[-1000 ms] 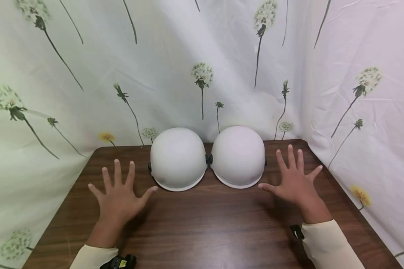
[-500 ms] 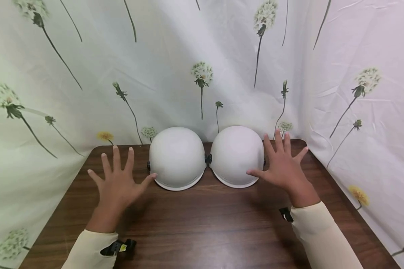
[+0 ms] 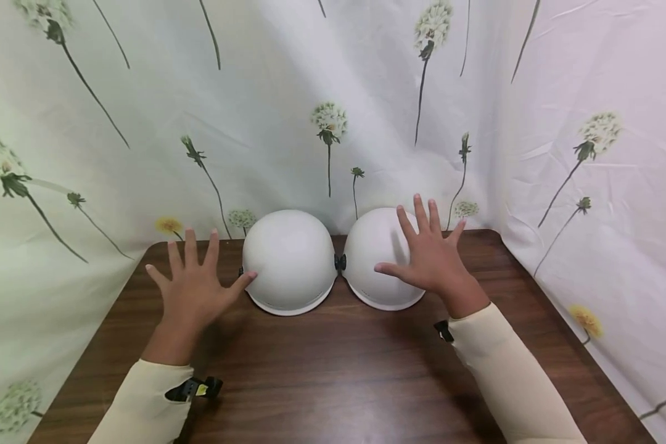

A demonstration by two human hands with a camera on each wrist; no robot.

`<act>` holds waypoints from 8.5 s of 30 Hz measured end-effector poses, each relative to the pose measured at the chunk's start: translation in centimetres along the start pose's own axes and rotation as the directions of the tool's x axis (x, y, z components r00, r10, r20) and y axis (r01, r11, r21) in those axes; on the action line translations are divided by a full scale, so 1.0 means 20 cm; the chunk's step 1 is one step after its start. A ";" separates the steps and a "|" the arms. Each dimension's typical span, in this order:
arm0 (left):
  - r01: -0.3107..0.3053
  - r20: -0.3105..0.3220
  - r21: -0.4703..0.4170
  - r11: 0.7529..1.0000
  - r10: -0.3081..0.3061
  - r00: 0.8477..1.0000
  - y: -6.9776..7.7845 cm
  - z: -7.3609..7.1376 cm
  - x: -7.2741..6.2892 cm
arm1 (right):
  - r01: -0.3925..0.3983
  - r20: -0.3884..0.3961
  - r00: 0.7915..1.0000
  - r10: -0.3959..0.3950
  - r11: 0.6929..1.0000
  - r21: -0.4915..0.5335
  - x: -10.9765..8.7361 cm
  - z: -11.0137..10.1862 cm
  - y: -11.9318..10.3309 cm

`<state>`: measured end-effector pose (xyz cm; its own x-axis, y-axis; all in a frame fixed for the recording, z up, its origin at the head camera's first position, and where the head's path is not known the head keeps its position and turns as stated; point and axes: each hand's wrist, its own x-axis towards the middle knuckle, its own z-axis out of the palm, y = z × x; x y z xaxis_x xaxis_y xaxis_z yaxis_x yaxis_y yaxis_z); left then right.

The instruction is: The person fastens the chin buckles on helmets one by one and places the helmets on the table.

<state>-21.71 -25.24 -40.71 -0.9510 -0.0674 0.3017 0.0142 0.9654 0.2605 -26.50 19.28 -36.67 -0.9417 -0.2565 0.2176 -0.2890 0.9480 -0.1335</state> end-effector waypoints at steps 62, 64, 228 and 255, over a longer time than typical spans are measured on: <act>-0.018 0.023 -0.263 0.965 0.025 0.999 0.19 0.23 0.15 | 0.242 -0.098 0.968 -0.230 0.762 0.600 0.30 0.45 -0.57; -0.025 0.025 -0.260 0.965 0.033 0.999 0.19 0.24 0.15 | 0.244 -0.089 0.967 -0.237 0.781 0.575 0.30 0.46 -0.58; -0.090 0.070 -0.441 0.893 0.134 0.988 0.24 -0.02 0.10 | 0.376 0.020 0.891 -0.454 0.762 0.527 0.30 0.13 -0.58; -0.135 -0.003 -0.215 0.967 0.138 0.990 0.42 -0.09 0.12 | 0.434 -0.022 0.890 -0.455 0.832 0.345 0.27 0.10 -0.65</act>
<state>-23.27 -17.75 -36.07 -0.9390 0.0655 0.3377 0.2087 0.8888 0.4080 -28.23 5.17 -35.65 -0.7029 -0.6556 0.2758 -0.7087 0.6127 -0.3498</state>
